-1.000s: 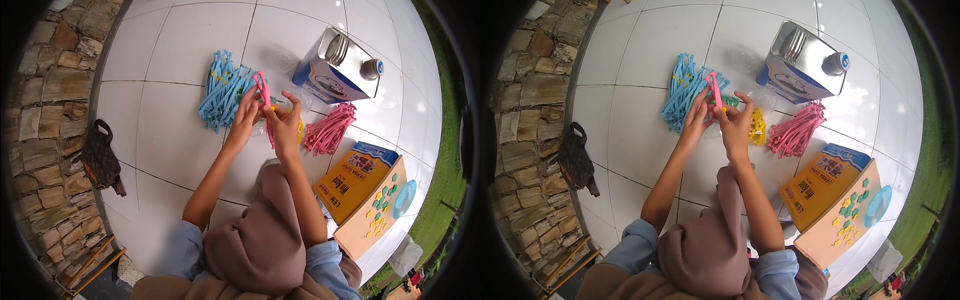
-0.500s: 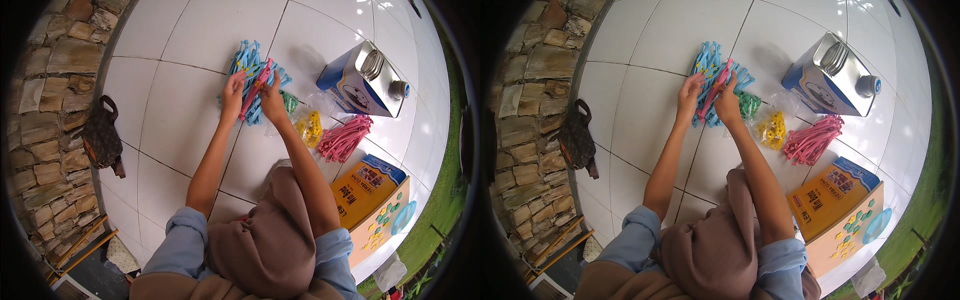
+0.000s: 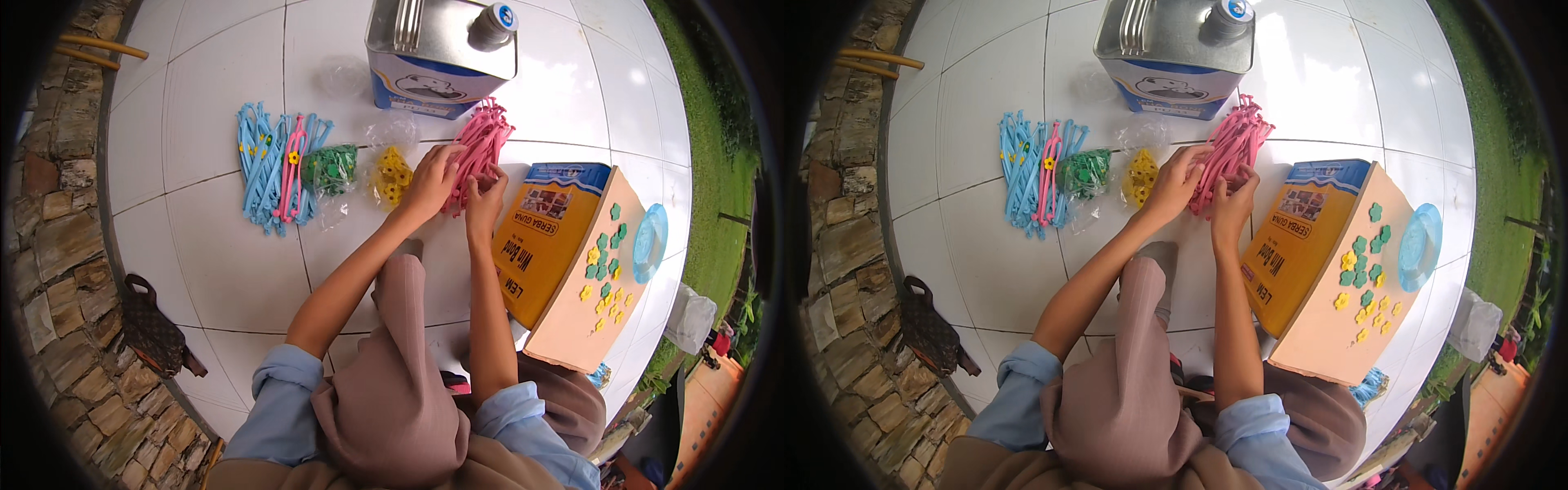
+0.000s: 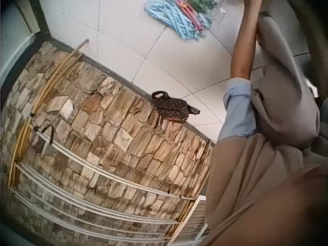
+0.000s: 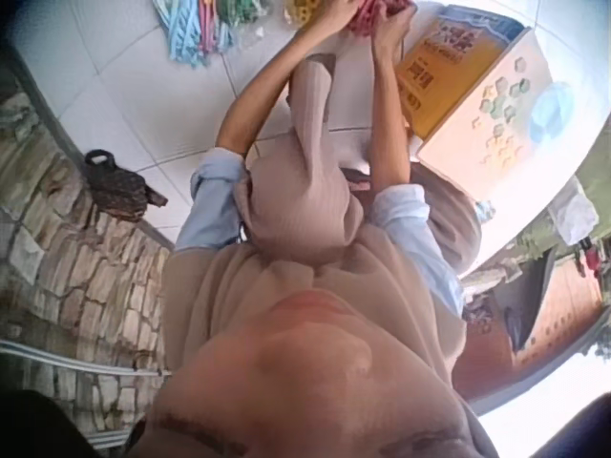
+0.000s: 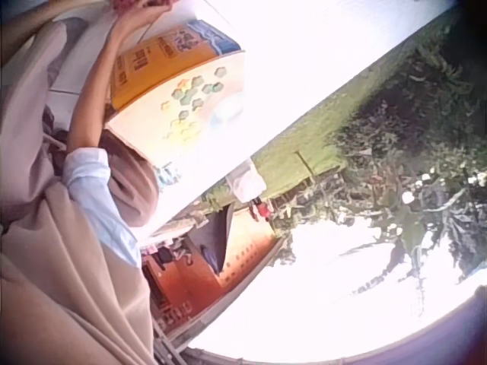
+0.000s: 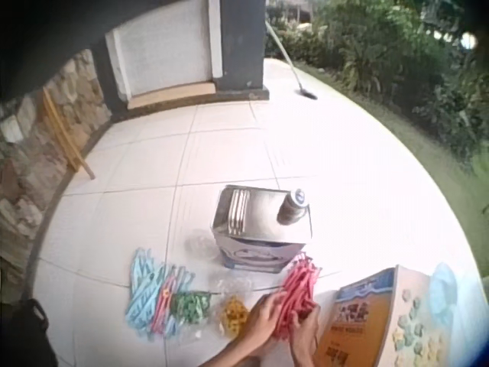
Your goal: The person attaches small green and yellow foam flowers to pink sandal straps by hand, sliding the flowers onto pegs on the straps.
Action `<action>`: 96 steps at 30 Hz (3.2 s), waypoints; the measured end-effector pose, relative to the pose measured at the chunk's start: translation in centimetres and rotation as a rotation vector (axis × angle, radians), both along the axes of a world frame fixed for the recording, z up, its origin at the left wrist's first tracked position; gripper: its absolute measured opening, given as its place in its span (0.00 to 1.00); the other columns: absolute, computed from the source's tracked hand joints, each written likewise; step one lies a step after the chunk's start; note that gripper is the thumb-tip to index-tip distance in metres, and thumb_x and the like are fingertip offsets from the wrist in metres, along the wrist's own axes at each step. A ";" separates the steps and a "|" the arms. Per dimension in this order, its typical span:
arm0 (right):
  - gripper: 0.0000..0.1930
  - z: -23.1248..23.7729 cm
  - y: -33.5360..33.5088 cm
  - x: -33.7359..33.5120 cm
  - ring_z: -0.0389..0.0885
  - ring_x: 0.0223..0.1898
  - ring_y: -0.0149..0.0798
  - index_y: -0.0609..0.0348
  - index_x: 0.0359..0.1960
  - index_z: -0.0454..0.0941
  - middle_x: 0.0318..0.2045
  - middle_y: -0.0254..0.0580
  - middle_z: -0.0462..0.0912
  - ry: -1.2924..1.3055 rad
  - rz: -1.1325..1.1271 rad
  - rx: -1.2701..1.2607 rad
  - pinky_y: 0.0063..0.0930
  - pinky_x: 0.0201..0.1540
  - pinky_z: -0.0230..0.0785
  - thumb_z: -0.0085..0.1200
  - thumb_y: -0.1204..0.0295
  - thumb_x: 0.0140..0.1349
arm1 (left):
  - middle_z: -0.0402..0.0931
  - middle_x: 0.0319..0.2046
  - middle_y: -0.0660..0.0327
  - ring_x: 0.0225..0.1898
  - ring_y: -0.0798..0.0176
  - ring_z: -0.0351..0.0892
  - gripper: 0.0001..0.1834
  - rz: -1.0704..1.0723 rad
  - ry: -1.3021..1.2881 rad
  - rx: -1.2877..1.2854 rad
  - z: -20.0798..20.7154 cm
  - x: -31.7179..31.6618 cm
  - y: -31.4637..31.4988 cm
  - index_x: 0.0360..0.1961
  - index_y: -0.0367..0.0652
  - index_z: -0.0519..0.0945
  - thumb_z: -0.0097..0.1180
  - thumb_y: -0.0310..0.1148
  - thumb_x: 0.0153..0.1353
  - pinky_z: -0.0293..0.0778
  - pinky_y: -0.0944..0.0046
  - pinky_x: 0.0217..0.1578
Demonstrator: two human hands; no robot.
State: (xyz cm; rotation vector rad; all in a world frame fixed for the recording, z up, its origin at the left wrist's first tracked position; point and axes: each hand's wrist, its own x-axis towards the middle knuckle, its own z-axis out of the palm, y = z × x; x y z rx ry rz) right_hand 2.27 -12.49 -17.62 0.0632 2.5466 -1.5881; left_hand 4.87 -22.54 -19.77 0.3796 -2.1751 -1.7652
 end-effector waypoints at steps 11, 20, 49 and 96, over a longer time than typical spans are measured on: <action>0.26 0.1 -1.5 -1.8 0.77 0.38 0.39 0.62 0.56 0.53 0.38 0.48 0.73 0.064 -0.255 -0.178 0.29 0.39 0.70 0.49 0.80 0.56 | 0.69 0.38 0.56 0.41 0.54 0.73 0.08 0.096 -0.098 -0.010 -1.6 -2.8 3.3 0.36 0.43 0.78 0.49 0.26 0.56 0.70 0.57 0.42; 0.28 15.7 1.1 2.3 0.76 0.36 0.36 0.60 0.57 0.53 0.34 0.46 0.75 0.441 -0.225 -0.358 0.28 0.40 0.70 0.49 0.82 0.54 | 0.66 0.41 0.61 0.49 0.64 0.68 0.13 -0.045 0.203 0.010 15.4 2.3 3.3 0.44 0.40 0.73 0.52 0.25 0.57 0.72 0.65 0.43; 0.24 32.7 19.6 7.9 0.76 0.26 0.30 0.59 0.57 0.52 0.27 0.44 0.79 0.130 0.546 -0.600 0.20 0.27 0.65 0.47 0.76 0.61 | 0.66 0.52 0.57 0.56 0.59 0.65 0.47 -0.488 0.622 -1.143 36.1 7.5 10.9 0.64 0.52 0.50 0.64 0.31 0.44 0.53 0.43 0.59; 0.24 18.7 26.5 2.0 0.74 0.39 0.44 0.58 0.49 0.62 0.31 0.44 0.77 0.282 0.467 0.293 0.35 0.45 0.66 0.54 0.82 0.48 | 0.69 0.21 0.66 0.16 0.81 0.53 0.07 -0.401 -0.036 0.289 31.4 6.3 10.5 0.30 0.43 0.64 0.49 0.29 0.62 0.52 0.77 0.15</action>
